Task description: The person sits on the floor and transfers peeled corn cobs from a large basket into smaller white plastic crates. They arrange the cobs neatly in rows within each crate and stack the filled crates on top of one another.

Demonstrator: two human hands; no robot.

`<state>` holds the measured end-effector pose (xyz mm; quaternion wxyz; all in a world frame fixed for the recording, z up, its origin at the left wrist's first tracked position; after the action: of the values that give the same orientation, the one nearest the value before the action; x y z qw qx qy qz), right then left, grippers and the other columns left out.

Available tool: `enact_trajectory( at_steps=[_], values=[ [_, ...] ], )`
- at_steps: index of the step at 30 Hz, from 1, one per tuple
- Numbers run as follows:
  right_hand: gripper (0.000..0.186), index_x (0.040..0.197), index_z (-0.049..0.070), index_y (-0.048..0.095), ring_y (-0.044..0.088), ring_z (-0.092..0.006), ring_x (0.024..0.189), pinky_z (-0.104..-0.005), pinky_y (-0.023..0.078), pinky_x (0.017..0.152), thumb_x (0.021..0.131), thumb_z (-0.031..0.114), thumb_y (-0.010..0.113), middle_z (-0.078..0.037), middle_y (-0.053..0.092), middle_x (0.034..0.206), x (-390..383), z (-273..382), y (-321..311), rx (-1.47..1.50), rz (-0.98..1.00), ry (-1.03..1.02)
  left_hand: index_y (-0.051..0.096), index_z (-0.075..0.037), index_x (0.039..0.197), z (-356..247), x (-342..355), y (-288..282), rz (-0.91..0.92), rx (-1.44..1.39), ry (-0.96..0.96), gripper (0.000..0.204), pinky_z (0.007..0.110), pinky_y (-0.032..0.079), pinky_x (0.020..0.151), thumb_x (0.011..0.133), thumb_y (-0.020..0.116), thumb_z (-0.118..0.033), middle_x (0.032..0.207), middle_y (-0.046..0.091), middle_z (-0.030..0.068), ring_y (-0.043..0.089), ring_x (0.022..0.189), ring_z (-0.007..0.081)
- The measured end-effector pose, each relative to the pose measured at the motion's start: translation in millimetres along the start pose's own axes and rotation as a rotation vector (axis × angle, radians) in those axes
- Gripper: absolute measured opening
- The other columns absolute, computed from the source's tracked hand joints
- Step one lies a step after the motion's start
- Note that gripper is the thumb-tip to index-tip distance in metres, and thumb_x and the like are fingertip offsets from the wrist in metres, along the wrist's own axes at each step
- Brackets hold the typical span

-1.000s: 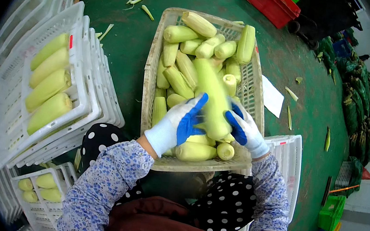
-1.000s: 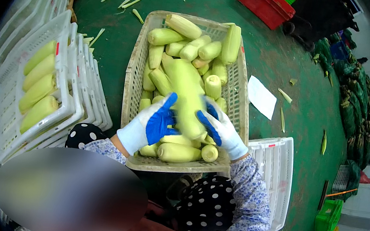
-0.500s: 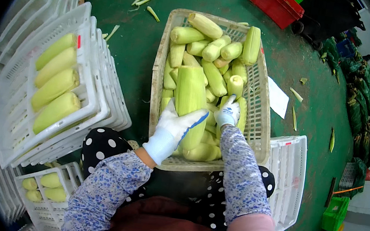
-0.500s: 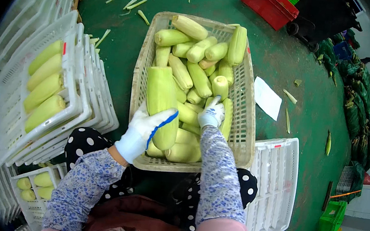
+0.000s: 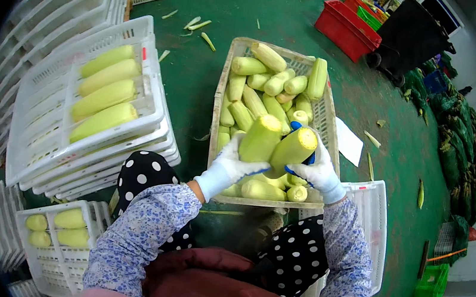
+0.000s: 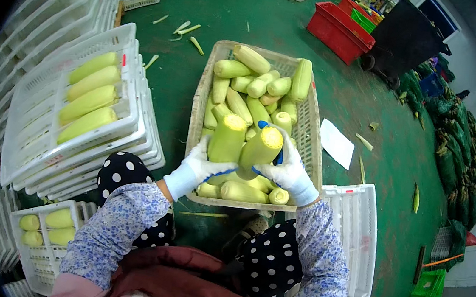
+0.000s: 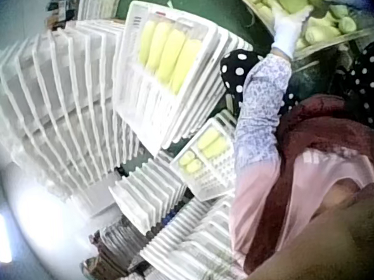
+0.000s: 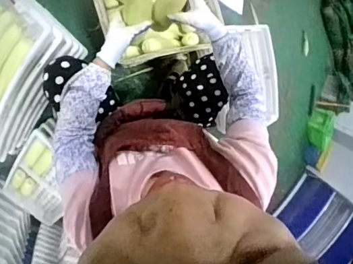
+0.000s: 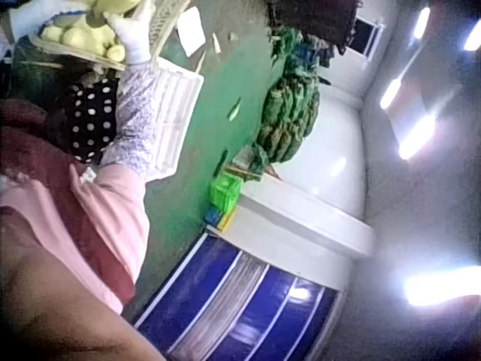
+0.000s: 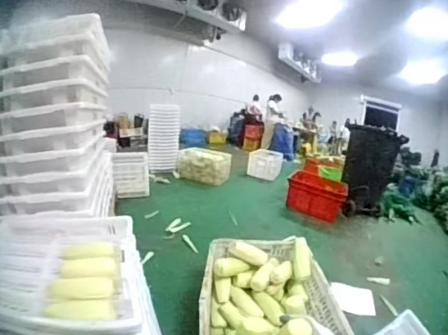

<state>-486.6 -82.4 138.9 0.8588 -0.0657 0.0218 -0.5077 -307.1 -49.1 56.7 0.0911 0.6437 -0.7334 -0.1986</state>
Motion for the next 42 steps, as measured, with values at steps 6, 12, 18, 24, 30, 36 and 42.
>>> enact_trajectory(
  at_steps=[6,12,18,24,30,36,42],
  values=[
    [0.088,0.142,0.001,0.033,0.047,-0.0182,0.121,-0.0330,0.038,0.104,0.065,0.002,0.075,-0.009,0.049,0.132,-15.5,25.3,21.9,0.129,-0.035,-0.149,0.039,-0.002,0.133,-42.6,-36.0,5.0,0.066,0.211,0.106,0.078,0.030,0.046,0.095,0.070,0.084,-0.012,0.122,0.056,0.0085,0.056,0.109,0.0154],
    [0.064,0.136,-0.001,0.040,0.053,-0.0266,0.116,-0.0392,0.046,0.095,0.079,0.007,0.067,-0.014,0.052,0.128,9.3,49.7,71.8,0.434,-0.060,-0.053,0.048,-0.007,0.131,-86.5,-92.3,-14.8,0.162,-0.537,-0.157,0.049,0.039,0.053,0.088,0.090,0.063,-0.029,0.118,0.062,0.0121,0.064,0.100,0.0242],
    [0.047,0.132,-0.001,0.044,0.050,-0.0256,0.118,-0.0348,0.039,0.101,0.092,0.020,0.059,-0.018,0.051,0.130,34.9,90.9,193.5,-0.004,0.030,-0.395,0.041,-0.007,0.138,-132.0,-177.7,-58.3,0.033,-0.626,0.344,0.068,0.044,0.046,0.099,0.088,0.058,-0.051,0.129,0.055,0.0128,0.056,0.115,0.0273],
    [0.043,0.134,0.000,0.044,0.049,-0.0311,0.118,-0.0383,0.036,0.103,0.098,0.023,0.048,-0.020,0.049,0.129,20.9,136.5,339.1,-0.078,0.264,-0.575,0.040,-0.003,0.138,-144.2,-294.7,-112.6,-0.093,-0.323,0.552,0.067,0.037,0.044,0.100,0.087,0.066,-0.038,0.129,0.055,0.0109,0.054,0.119,0.0230],
    [0.042,0.129,0.004,0.052,0.043,-0.0427,0.123,-0.0472,0.035,0.104,0.092,0.023,0.057,-0.030,0.041,0.135,-4.0,113.5,450.4,-0.590,0.380,-0.969,0.039,-0.005,0.140,-94.8,-392.3,-179.5,-0.348,-0.602,0.682,0.061,0.040,0.043,0.102,0.088,0.063,-0.028,0.129,0.054,0.0142,0.054,0.119,0.0263],
    [0.037,0.125,0.000,0.055,0.048,-0.0279,0.124,-0.0367,0.041,0.102,0.089,0.002,0.054,-0.019,0.050,0.131,44.5,113.3,396.0,-0.352,0.359,-0.740,0.053,-0.007,0.131,-67.4,-538.4,-318.9,-1.096,0.413,0.069,0.070,0.047,0.037,0.106,0.077,0.071,-0.047,0.137,0.047,0.0170,0.045,0.127,0.0338],
    [0.036,0.130,-0.003,0.050,0.057,-0.0201,0.108,-0.0323,0.047,0.094,0.101,0.016,0.038,-0.012,0.055,0.125,106.9,71.1,214.4,-0.401,0.087,-0.458,0.061,-0.022,0.124,-84.4,-627.6,-411.6,-0.482,2.040,-1.001,0.056,0.063,0.007,0.112,0.074,0.068,-0.047,0.151,0.025,0.0165,0.020,0.140,0.0387]
  ],
)
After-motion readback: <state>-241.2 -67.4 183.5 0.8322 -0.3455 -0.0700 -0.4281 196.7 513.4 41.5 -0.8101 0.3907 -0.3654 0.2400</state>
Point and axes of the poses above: each hand's wrist, its own x-axis towards the middle knuckle, its own y-axis out of the palm, z = x × y, the point moved 5 cm from there along x, towards the middle knuckle
